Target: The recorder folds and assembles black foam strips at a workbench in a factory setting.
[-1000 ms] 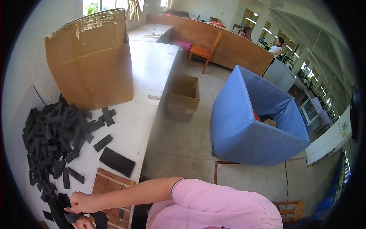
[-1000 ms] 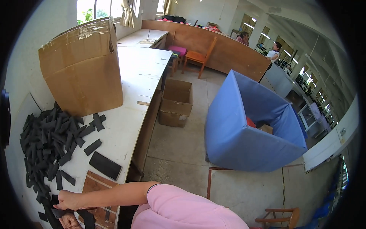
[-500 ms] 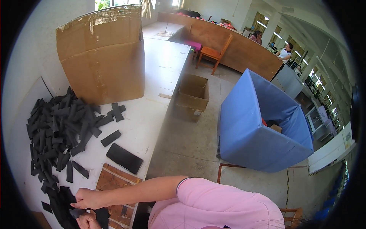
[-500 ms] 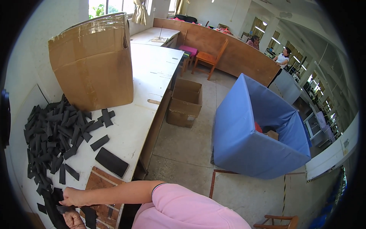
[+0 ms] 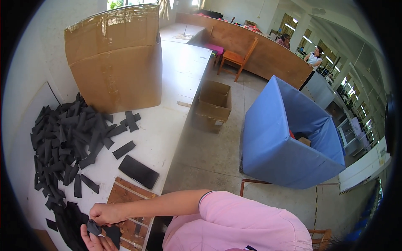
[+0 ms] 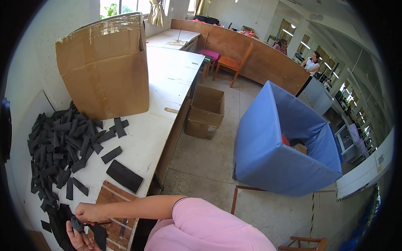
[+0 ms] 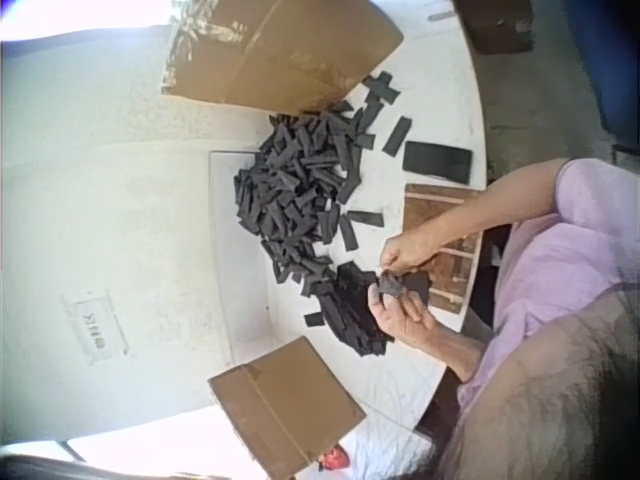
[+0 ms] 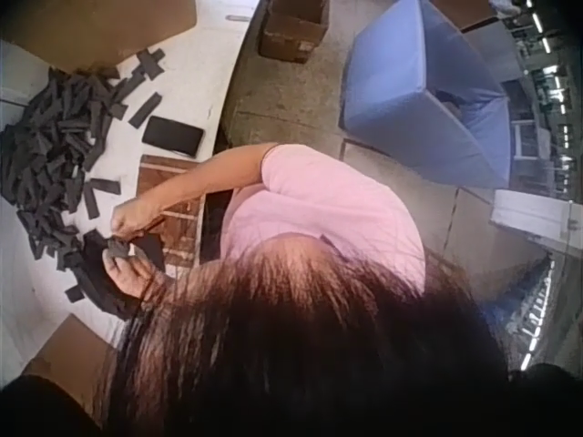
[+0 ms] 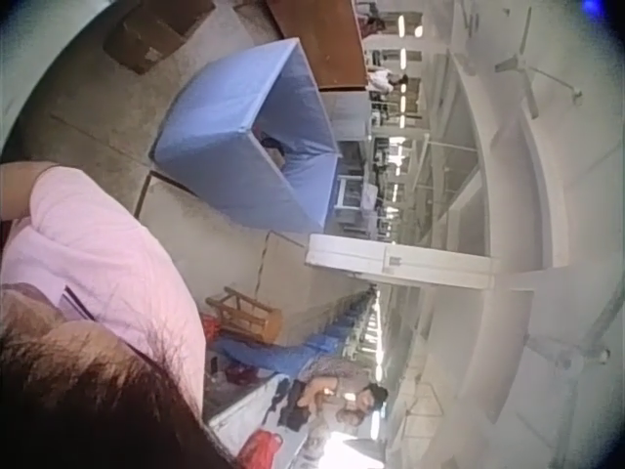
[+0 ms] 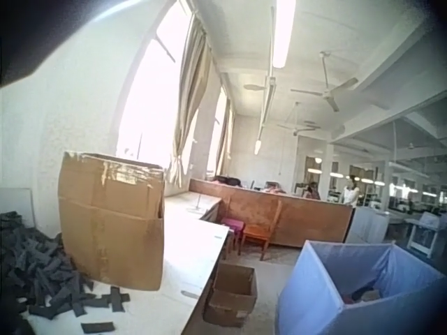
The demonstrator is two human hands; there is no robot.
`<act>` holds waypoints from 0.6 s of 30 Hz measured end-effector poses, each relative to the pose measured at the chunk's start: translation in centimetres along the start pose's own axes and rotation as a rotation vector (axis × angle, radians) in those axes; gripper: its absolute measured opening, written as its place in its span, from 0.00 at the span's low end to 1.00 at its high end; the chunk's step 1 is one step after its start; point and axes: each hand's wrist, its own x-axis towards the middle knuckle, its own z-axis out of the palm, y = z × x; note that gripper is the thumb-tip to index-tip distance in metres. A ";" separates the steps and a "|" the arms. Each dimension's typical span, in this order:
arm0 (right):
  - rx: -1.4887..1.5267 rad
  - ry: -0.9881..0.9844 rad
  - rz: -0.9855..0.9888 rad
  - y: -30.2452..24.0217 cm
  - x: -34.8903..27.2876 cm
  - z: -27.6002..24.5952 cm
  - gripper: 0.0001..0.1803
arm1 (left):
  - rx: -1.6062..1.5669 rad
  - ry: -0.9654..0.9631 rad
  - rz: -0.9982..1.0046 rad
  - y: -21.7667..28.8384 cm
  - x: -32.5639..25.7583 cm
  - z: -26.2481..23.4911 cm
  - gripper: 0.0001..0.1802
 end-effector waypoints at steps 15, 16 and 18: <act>-0.355 0.042 0.017 -1.6 0.9 0.8 0.12 | 2.961 -1.218 0.979 2.3 -1.9 4.5 0.14; -0.354 0.038 0.016 -0.9 0.4 0.6 0.12 | 3.063 -1.215 1.035 1.6 -3.5 5.7 0.15; 0.058 0.082 0.132 -0.3 -1.5 0.6 0.12 | 3.134 -1.115 0.995 1.7 -5.2 6.9 0.15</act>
